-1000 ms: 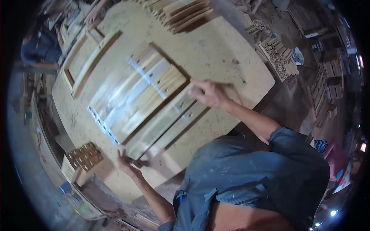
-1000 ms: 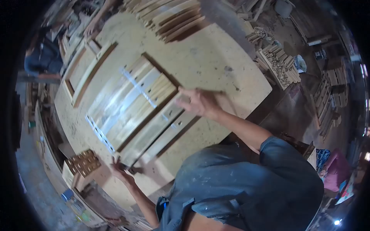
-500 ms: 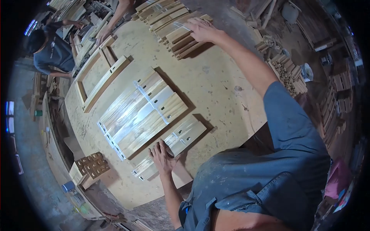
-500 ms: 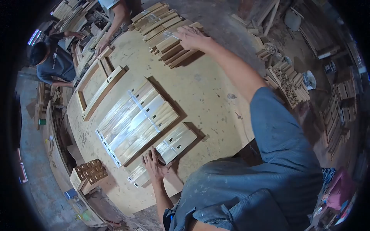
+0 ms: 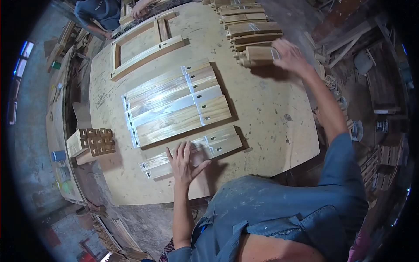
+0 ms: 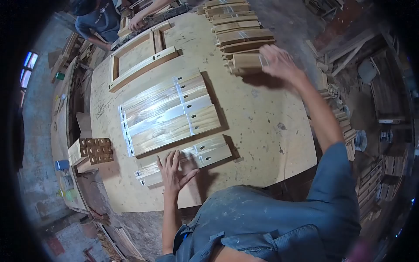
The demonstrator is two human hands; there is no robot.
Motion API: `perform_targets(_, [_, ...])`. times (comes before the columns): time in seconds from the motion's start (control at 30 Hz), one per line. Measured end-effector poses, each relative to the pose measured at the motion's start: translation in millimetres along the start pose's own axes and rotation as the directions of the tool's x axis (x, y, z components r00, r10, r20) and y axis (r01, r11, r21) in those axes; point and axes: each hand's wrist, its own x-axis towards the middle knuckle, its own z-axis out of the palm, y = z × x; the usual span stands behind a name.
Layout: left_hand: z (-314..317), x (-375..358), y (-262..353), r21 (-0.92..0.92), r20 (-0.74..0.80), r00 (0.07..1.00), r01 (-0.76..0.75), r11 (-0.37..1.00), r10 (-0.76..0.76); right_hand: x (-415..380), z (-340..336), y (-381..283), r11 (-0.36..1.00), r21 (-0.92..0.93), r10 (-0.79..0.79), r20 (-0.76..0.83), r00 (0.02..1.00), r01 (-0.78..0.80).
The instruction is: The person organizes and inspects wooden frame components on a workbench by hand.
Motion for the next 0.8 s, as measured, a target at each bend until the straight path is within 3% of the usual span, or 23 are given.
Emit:
perform_targets(0.03, [-1.8,-0.2,10.3,-0.131,-0.105,0.994,0.028,0.991,-0.042,-14.9,-16.0,-25.3,0.999,0.05,0.017,-0.036,0.999,-0.015])
perform_targets(0.07, [1.3,3.8,24.0,-0.336,-0.19,0.975,0.043,0.941,-0.113,-28.5,-31.9,-63.5,0.986,0.108,0.133,-0.027,0.991,-0.129])
perform_targets(0.1, [-5.3,14.3,48.3,-0.639,-0.104,0.958,0.142,0.756,-0.269,-44.3,-40.0,-107.6,0.953,0.165,0.256,-0.002,0.967,-0.252])
perform_targets(0.17, [-7.0,48.1,91.4,-0.967,0.107,0.955,0.165,0.193,-0.278,-73.6,-20.5,-174.3,0.989,0.132,0.098,-0.246,0.964,-0.067])
perform_targets(0.2, [3.6,64.5,111.4,-0.982,0.173,0.937,0.187,0.016,-0.304,-83.9,-18.3,-211.2,0.965,0.228,0.162,-0.127,0.979,-0.13])
perform_targets(0.23, [11.2,81.8,118.7,-0.952,0.274,0.913,0.212,-0.22,-0.304,-88.3,-16.5,-249.7,0.969,0.234,0.105,-0.117,0.988,-0.075])
perform_targets(0.27, [3.9,91.7,128.1,-0.945,0.138,0.932,0.023,-0.326,-0.335,-92.3,-16.9,-272.4,0.97,0.243,0.048,-0.114,0.992,-0.019])
perform_targets(0.3, [10.4,100.1,124.3,-0.848,0.319,0.837,0.041,-0.529,-0.446,-94.3,-22.0,-270.4,0.968,0.251,0.043,-0.098,0.994,-0.017])
perform_targets(0.33, [6.9,106.0,106.2,-0.838,0.437,0.854,0.273,-0.472,-0.282,-92.9,-28.8,-264.1,0.87,0.469,-0.129,-0.08,0.988,0.151])
perform_targets(0.37, [-3.0,105.1,99.1,-0.886,0.426,0.852,0.326,-0.33,-0.304,-94.4,-33.1,-258.0,0.691,0.666,-0.289,-0.098,0.952,0.279])
perform_targets(0.43, [-11.2,104.1,87.2,-0.94,0.272,0.929,0.2,-0.275,-0.252,-91.5,-37.0,-229.1,0.557,0.809,-0.006,0.228,0.974,-0.186])
perform_targets(0.47, [-9.7,106.4,84.2,-0.939,0.274,0.925,0.198,-0.28,-0.263,-85.4,-19.9,-225.6,0.556,0.81,-0.016,0.235,0.972,-0.186])
perform_targets(0.53, [-5.8,108.8,80.4,-0.999,0.045,0.971,0.038,-0.033,-0.236,-87.0,26.4,-230.4,0.477,0.861,-0.117,0.261,0.958,-0.176])
perform_targets(0.57, [-3.2,107.8,76.9,-0.999,0.038,0.969,0.03,-0.034,-0.245,-89.1,31.9,-238.8,0.481,0.86,-0.129,0.26,0.957,-0.169])
perform_targets(0.63, [-6.7,103.1,72.7,-0.992,-0.041,0.981,-0.017,0.124,-0.191,-90.2,43.2,-257.6,0.381,0.905,-0.206,0.284,0.936,-0.19])
perform_targets(0.67, [-15.8,95.5,74.6,-0.992,-0.1,0.968,-0.078,0.103,-0.231,-94.2,68.7,-262.6,0.401,0.915,-0.206,0.133,0.969,-0.04])
perform_targets(0.7, [-20.7,91.4,76.3,-0.99,-0.11,0.964,-0.085,0.111,-0.242,-91.7,64.3,-267.9,0.397,0.917,-0.221,0.127,0.967,-0.03])
perform_targets(0.77, [-22.9,81.9,80.9,-0.997,-0.077,0.897,-0.064,0.045,-0.435,-95.0,54.4,-279.7,0.373,0.896,-0.162,0.318,0.934,-0.241])
perform_targets(0.8, [-18.2,79.9,84.0,-0.992,-0.123,0.864,-0.121,0.036,-0.488,-95.5,59.8,-282.5,0.373,0.897,-0.176,0.321,0.93,-0.239])
